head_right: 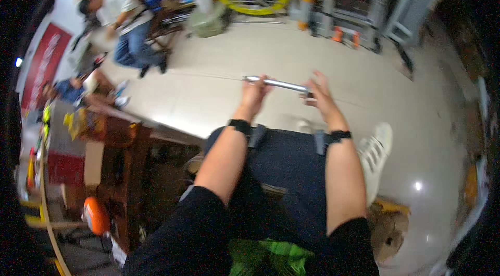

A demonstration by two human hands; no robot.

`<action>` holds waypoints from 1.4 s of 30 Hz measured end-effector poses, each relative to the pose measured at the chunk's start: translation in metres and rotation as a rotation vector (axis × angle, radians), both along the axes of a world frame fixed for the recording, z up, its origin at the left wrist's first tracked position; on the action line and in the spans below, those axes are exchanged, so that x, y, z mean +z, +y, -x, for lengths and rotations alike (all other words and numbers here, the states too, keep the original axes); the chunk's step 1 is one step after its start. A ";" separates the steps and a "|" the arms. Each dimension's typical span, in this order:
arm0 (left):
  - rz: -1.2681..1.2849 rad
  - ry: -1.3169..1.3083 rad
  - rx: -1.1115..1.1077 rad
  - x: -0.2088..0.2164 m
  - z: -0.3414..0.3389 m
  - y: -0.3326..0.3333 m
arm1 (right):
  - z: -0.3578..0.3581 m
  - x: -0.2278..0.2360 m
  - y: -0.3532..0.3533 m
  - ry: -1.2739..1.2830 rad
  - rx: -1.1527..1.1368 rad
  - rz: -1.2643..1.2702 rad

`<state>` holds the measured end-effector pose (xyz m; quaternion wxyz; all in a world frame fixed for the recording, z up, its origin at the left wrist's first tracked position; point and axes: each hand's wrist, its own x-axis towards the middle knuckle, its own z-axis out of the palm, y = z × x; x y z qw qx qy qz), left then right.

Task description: Assembling a metal hardware stand component.

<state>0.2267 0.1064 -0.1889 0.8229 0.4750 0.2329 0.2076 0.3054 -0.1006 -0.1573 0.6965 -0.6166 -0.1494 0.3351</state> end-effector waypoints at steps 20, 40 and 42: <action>0.407 -0.124 -0.101 0.014 0.006 -0.006 | 0.012 0.001 -0.007 0.134 0.000 -0.046; -0.012 -0.165 0.072 0.005 0.003 -0.002 | 0.011 -0.001 -0.006 0.097 -0.028 -0.098; 0.023 -0.169 0.078 0.007 0.004 -0.003 | 0.010 -0.001 -0.006 0.101 -0.027 -0.102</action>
